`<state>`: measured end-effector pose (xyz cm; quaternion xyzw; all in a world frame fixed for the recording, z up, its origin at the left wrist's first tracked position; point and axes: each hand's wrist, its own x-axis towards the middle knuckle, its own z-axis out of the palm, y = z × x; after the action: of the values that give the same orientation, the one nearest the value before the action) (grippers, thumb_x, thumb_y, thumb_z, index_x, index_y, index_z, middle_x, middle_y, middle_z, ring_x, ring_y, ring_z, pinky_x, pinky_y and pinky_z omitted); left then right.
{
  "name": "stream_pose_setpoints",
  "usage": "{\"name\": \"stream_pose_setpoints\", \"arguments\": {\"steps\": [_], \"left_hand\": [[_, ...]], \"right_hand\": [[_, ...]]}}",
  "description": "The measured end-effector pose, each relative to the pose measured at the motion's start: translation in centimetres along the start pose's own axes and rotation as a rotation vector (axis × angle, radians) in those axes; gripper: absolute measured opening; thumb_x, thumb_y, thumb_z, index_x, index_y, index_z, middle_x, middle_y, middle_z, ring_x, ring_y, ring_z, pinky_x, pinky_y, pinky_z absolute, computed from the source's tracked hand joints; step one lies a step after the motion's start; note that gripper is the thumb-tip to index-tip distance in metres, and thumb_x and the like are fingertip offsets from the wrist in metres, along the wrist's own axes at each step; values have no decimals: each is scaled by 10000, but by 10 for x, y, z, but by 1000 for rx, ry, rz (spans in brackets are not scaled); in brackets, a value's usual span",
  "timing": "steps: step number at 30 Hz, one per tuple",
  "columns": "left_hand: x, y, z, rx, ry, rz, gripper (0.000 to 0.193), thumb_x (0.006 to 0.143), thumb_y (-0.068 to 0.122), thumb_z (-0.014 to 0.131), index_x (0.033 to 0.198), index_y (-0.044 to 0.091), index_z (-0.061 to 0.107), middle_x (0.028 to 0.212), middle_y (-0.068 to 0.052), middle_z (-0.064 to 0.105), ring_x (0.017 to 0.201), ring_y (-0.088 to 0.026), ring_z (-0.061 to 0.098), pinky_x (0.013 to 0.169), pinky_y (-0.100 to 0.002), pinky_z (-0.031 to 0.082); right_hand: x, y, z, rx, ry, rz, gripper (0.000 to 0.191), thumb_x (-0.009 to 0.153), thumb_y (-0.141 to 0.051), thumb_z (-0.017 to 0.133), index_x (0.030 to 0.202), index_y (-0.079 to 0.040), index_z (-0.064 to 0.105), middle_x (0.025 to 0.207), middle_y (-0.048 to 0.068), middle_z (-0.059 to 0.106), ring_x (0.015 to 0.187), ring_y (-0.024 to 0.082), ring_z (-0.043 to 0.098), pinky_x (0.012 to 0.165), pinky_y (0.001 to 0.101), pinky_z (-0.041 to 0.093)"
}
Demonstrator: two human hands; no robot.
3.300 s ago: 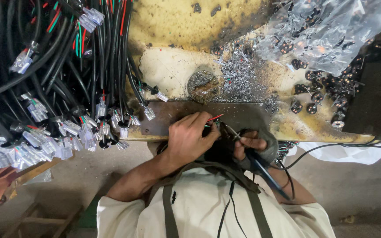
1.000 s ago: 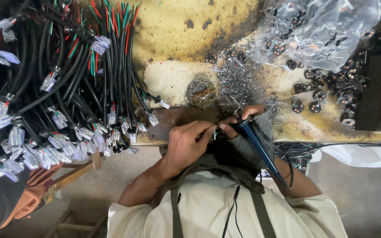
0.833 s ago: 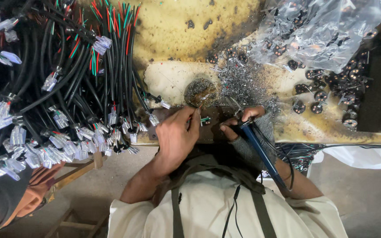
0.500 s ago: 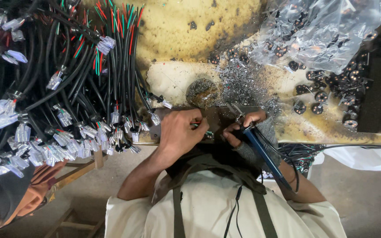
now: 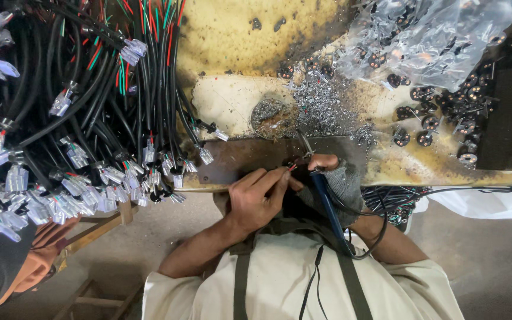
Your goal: The person uses a soldering iron to attach small black components to the ends of multi-colored wires. They repeatedly pick up wires, position the components, apply solder, and place the finished units on the workbench.
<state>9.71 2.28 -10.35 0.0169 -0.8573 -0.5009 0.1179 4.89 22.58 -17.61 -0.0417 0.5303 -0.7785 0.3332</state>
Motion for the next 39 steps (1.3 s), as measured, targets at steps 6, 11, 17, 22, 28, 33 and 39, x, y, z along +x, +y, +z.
{"name": "stream_pose_setpoints", "arguments": {"steps": [6, 11, 17, 22, 28, 33, 39], "left_hand": [[28, -10, -28, -260, -513, -254, 89, 902, 143, 749, 969, 88, 770, 780, -99, 658, 652, -250, 666, 585, -375, 496], [25, -3, -19, 69, -281, -55, 104, 903, 134, 742, 904, 56, 674, 863, -124, 587, 745, -343, 636, 650, -454, 497], [20, 4, -9, 136, -211, -59, 136, 894, 127, 727, 880, 56, 612, 879, -110, 573, 773, -339, 646, 648, -450, 515], [17, 1, -5, 126, -187, -78, 147, 888, 136, 740, 853, 71, 612, 863, -96, 573, 754, -331, 643, 646, -446, 512], [16, -2, -8, 85, -224, -104, 130, 896, 133, 741, 871, 73, 629, 861, -91, 585, 746, -330, 644, 637, -446, 504], [18, 0, -6, 77, -222, -140, 138, 871, 137, 746, 831, 71, 632, 832, -86, 594, 709, -326, 641, 619, -450, 495], [17, -3, -5, 74, -214, -153, 147, 845, 150, 754, 815, 71, 634, 826, -87, 600, 711, -327, 641, 617, -452, 494]], "right_hand": [[14, -7, -18, -170, -136, 114, 181, 905, -164, 687, 812, -45, 586, 818, 72, 712, 727, 134, 691, 652, 291, 559], [5, -15, -10, -587, -67, -306, 324, 944, -179, 746, 1035, -41, 467, 862, 1, 580, 781, 89, 585, 747, 232, 479], [-12, -19, 6, -846, 154, -537, 471, 908, -138, 792, 1185, 5, 440, 946, 67, 536, 806, 150, 541, 712, 246, 455], [-34, -7, -5, -749, 230, -510, 258, 926, -25, 723, 1113, -57, 547, 884, 60, 621, 750, 142, 616, 660, 278, 493], [-44, 5, -28, -752, 74, -344, 177, 919, 36, 697, 963, -110, 607, 742, 45, 652, 633, 161, 642, 586, 255, 495], [-38, 8, -22, -873, 40, -911, 224, 894, -15, 723, 1038, -56, 556, 721, 32, 615, 637, 159, 652, 592, 278, 526], [-38, -10, -21, -792, 88, -510, 203, 956, -3, 749, 957, -105, 574, 731, 61, 635, 626, 199, 623, 574, 308, 481]]}}
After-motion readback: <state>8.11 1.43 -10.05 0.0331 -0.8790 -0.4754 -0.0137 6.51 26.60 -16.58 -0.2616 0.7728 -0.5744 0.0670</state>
